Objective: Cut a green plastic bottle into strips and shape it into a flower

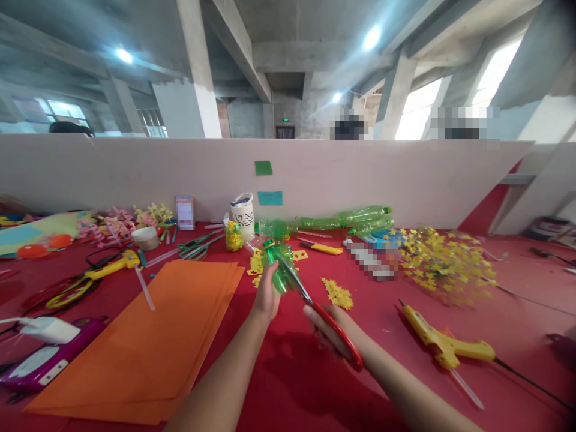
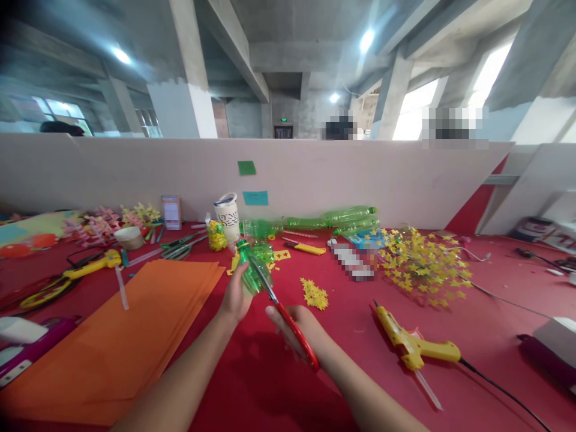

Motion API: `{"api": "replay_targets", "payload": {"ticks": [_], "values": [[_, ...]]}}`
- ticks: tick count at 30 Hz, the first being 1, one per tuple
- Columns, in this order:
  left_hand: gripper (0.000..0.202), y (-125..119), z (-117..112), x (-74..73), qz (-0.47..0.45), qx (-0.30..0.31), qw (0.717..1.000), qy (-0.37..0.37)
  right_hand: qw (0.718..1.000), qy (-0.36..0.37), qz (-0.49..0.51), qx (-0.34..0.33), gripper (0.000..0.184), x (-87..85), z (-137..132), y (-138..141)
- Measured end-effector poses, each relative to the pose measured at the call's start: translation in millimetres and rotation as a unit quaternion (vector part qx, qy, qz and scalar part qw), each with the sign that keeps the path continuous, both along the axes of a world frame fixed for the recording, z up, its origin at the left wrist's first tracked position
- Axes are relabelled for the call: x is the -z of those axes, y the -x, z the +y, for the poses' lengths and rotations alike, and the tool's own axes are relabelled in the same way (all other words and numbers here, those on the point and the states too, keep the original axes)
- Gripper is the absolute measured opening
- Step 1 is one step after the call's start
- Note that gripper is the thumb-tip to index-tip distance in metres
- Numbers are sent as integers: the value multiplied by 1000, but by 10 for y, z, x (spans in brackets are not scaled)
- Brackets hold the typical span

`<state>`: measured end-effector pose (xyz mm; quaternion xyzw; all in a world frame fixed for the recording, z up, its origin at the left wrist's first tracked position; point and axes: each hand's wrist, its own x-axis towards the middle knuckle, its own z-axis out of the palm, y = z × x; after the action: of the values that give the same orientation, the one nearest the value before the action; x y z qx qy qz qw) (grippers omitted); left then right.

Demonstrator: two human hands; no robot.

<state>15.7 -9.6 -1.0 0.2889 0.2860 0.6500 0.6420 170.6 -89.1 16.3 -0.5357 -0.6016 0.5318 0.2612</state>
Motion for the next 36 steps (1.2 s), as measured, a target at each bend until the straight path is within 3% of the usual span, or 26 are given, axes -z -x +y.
{"api": "replay_targets", "payload": {"ticks": [16, 25, 36], "values": [[25, 31, 14, 5, -2, -24, 1000, -11, 1000, 15, -7, 19, 53, 34, 13, -5], [33, -96, -34, 42, -10, -34, 999, -21, 999, 9, 40, 16, 54, -26, 18, 14], [28, -102, -32, 56, 1, -16, 1000, -16, 999, 10, 29, 33, 54, -10, -22, 40]]}}
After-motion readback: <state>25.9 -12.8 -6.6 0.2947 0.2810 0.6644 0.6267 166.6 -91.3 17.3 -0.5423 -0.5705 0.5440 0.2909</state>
